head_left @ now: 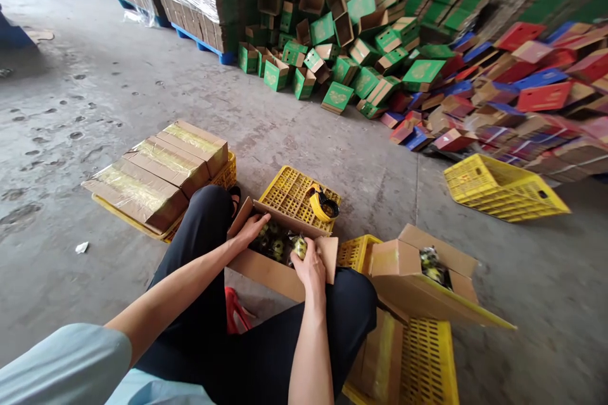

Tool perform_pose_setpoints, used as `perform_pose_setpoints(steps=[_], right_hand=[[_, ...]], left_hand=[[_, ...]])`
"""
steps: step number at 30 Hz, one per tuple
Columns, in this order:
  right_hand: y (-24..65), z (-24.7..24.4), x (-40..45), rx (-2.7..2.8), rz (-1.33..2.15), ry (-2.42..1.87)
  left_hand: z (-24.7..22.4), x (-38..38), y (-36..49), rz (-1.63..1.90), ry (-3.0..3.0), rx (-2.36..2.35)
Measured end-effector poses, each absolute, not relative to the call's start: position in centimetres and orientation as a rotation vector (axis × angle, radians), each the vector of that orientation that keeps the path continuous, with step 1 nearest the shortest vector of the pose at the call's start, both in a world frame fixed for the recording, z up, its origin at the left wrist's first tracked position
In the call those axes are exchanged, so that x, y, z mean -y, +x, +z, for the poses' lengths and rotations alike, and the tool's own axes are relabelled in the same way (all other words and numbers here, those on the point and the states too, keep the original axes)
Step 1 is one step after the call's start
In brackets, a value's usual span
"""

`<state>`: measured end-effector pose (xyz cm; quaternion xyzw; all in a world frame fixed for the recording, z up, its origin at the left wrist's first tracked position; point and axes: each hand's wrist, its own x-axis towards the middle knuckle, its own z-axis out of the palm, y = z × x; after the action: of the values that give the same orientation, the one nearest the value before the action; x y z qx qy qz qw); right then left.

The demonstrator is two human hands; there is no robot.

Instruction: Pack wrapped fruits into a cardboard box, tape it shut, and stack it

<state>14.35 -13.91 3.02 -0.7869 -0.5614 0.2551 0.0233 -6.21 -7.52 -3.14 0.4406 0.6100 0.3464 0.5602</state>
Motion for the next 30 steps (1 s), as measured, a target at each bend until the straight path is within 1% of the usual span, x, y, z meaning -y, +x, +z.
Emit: perform_pose_setpoints(steps=[4, 14, 20, 25, 28, 30], right_hand=[[14.0, 2.3, 13.5, 1.944, 0.830, -2.529], [12.8, 0.3, 12.0, 2.000, 0.824, -2.582], [12.2, 0.4, 12.1, 2.001, 0.805, -2.578], [10.4, 1.1, 12.8, 2.052, 0.622, -2.489], [9.2, 1.2, 12.7, 2.174, 0.671, -2.349], [8.5, 0.7, 12.1, 2.217, 0.748, -2.345]], left_hand=[[-2.5, 7.3, -6.3, 0.808, 1.026, -1.436], [0.6, 7.0, -8.0, 0.815, 1.061, -1.333], [0.4, 6.6, -8.7, 0.816, 0.977, -1.351], [0.2, 6.6, -9.2, 0.841, 0.940, -1.334], [-0.4, 6.5, -8.9, 0.879, 0.913, -1.315], [-1.1, 6.4, -8.5, 0.836, 0.886, -1.366]])
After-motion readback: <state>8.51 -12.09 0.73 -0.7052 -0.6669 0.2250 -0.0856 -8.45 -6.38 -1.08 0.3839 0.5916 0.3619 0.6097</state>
